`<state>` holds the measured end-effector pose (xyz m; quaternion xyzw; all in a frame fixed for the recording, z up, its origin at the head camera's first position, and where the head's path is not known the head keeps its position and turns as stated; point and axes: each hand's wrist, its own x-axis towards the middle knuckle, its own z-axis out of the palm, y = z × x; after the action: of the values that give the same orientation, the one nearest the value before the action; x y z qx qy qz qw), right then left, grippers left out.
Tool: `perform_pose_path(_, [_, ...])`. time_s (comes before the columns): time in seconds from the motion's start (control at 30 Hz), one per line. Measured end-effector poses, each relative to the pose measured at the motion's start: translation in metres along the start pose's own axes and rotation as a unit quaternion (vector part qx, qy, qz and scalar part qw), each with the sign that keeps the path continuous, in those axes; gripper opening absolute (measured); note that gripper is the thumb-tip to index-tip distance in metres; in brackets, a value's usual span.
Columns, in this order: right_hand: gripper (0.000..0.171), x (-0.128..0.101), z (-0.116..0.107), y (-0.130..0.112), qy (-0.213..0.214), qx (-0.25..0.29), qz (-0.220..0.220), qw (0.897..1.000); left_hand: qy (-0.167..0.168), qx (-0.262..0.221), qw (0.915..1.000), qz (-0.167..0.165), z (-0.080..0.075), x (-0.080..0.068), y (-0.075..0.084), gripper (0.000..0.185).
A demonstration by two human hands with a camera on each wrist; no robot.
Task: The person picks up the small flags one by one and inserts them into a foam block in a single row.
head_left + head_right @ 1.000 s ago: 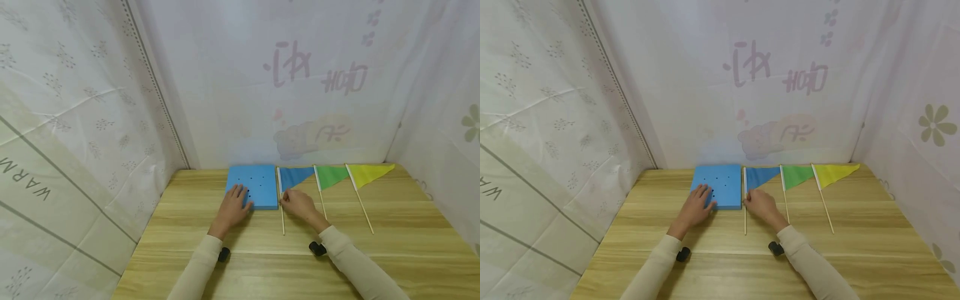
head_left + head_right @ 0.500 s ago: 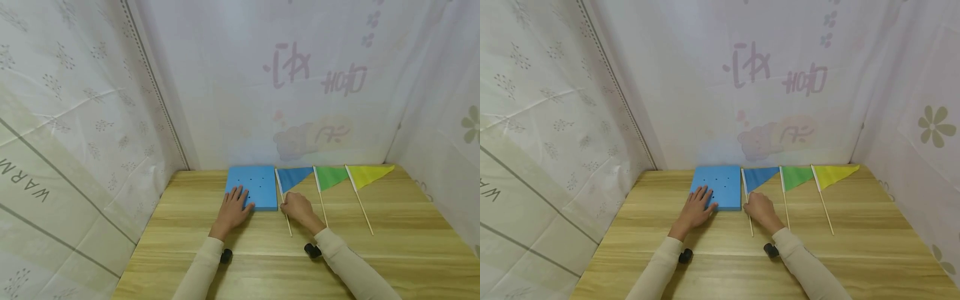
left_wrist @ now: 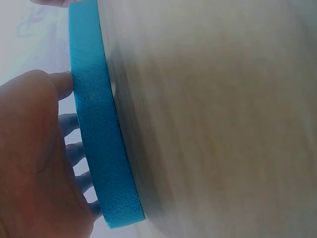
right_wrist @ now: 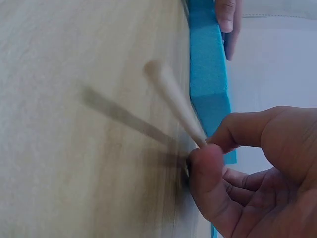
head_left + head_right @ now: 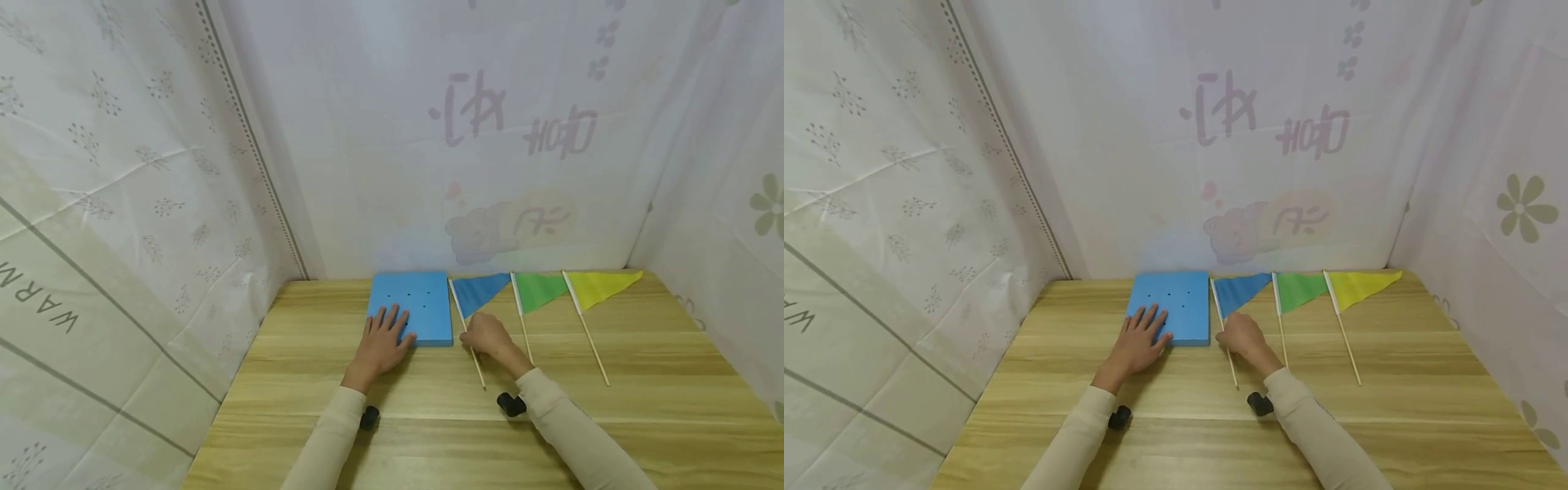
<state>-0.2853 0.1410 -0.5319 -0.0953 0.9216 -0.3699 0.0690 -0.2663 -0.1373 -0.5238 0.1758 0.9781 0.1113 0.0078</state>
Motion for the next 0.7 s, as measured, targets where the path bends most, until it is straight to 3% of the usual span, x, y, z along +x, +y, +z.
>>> perform_pose_path(0.2, [0.052,-0.005,-0.006,-0.012,-0.005,-0.006,0.035,0.999,0.004,-0.011,0.9999,0.005,0.000,-0.001,0.000,0.066])
perform_pose_path(0.43, [0.045,-0.001,-0.015,-0.021,0.005,0.000,0.041,0.999,-0.008,-0.025,0.9997,0.004,0.000,-0.003,0.001,0.066])
perform_pose_path(0.7, [0.010,0.006,-0.030,-0.033,0.026,0.076,0.030,0.996,0.001,-0.005,0.9999,0.012,-0.003,-0.001,0.000,0.064])
